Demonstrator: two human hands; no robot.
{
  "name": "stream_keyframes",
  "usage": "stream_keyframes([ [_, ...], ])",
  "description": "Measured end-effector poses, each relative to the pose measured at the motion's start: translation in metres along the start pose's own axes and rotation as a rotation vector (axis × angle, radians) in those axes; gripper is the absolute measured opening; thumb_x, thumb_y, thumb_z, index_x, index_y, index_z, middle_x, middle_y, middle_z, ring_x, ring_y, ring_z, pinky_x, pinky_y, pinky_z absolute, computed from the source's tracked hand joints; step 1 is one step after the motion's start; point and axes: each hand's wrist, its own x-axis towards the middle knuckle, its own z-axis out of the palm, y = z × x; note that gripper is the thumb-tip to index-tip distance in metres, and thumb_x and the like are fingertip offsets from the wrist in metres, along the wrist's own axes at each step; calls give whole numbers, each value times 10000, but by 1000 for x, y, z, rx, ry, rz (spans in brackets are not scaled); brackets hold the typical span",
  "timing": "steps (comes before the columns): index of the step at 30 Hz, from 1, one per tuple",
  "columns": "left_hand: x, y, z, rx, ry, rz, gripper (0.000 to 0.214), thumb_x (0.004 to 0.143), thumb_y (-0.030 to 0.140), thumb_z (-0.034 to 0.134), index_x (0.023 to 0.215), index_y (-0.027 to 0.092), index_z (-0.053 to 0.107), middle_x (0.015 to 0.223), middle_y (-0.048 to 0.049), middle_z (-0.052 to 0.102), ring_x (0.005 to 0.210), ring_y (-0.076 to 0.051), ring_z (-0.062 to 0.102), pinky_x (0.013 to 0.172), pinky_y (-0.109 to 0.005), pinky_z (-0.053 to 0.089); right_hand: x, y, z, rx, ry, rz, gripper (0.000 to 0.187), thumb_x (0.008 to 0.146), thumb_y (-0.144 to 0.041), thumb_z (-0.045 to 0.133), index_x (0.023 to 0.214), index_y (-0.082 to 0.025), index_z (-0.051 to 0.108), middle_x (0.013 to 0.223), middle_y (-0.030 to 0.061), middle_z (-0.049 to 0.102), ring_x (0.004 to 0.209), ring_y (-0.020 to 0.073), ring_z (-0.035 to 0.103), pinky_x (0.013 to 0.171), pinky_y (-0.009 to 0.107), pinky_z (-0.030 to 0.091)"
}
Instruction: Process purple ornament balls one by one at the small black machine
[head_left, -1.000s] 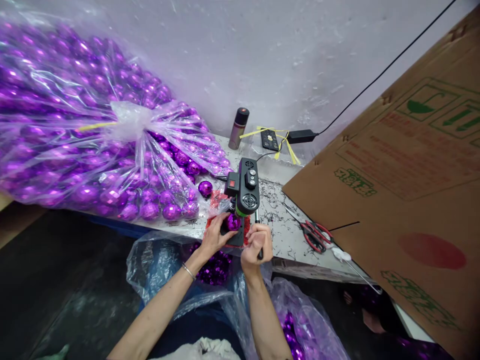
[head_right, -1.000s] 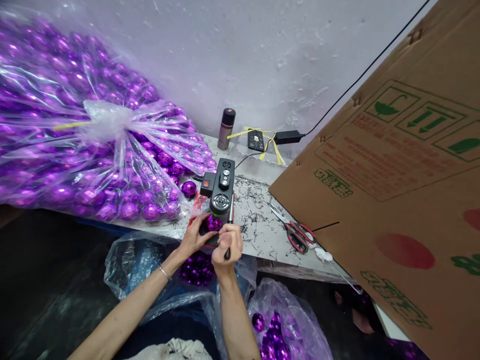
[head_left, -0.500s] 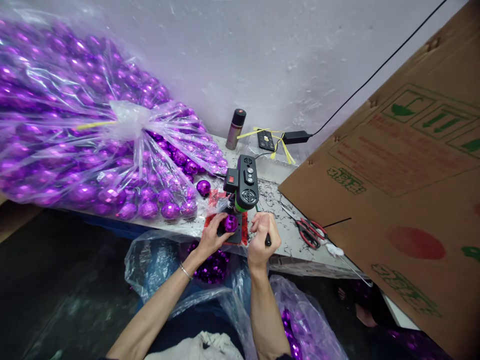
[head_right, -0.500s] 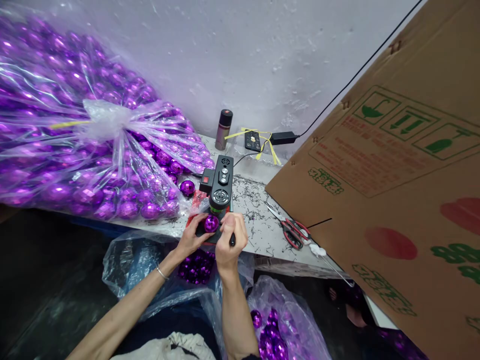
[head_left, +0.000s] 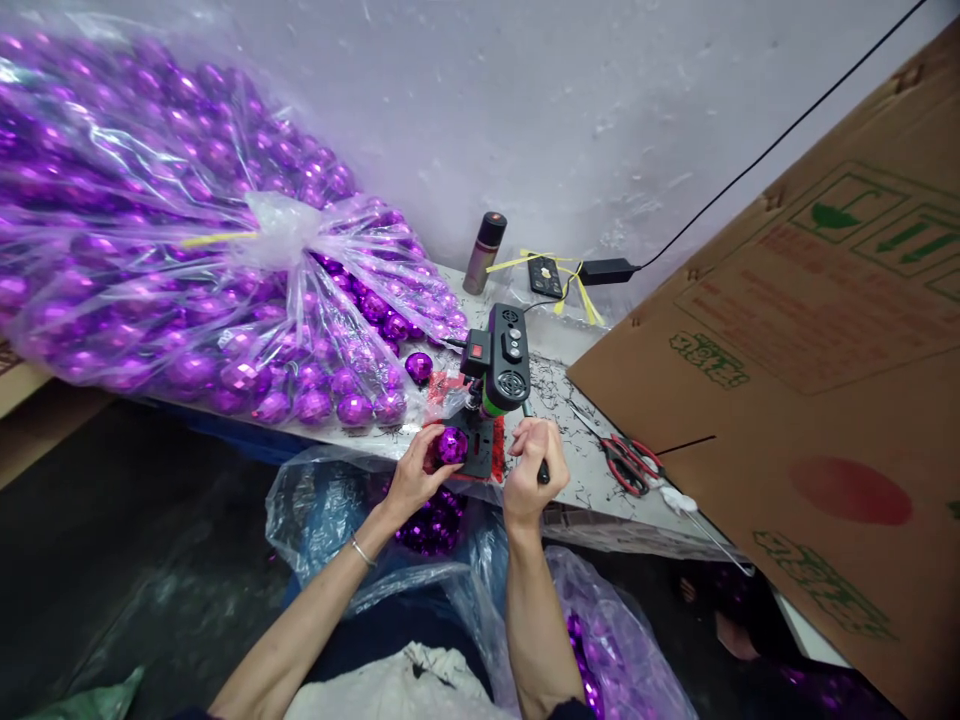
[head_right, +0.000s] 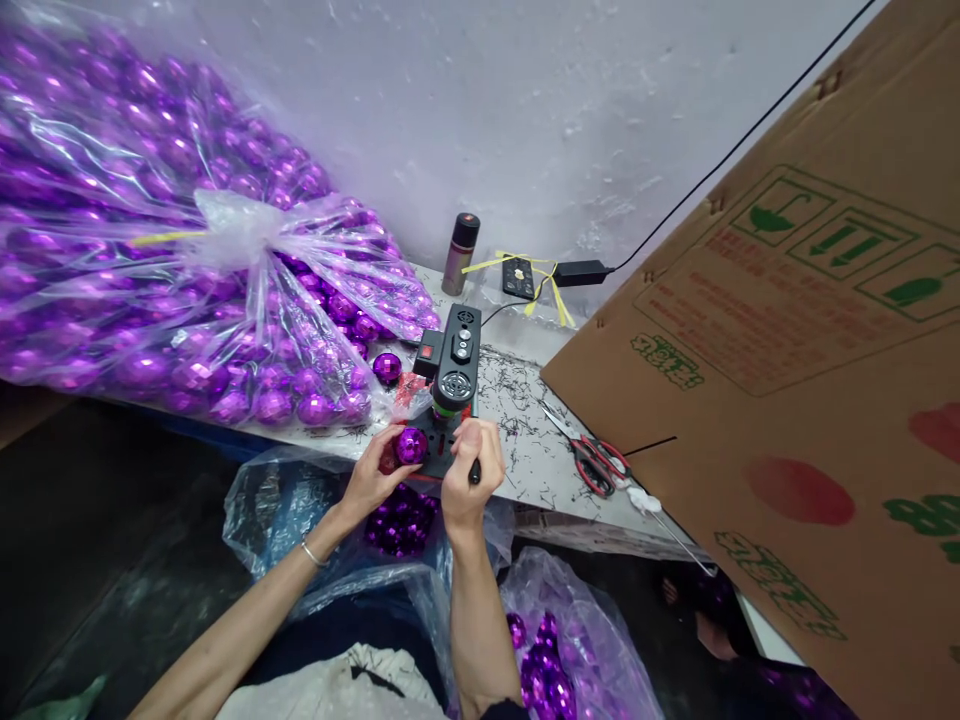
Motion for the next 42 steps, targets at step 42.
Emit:
stream_keyframes([
  [42, 34, -5, 18, -116, -234, -81, 592, 916, 423, 724, 1425, 210, 507, 1400, -150, 649, 1315, -309, 629, 1119, -493, 511, 3, -4, -2, -8, -19, 7, 376, 1051, -261, 437, 680, -220, 485, 682, -23, 507, 703, 126, 560, 684, 290, 450],
])
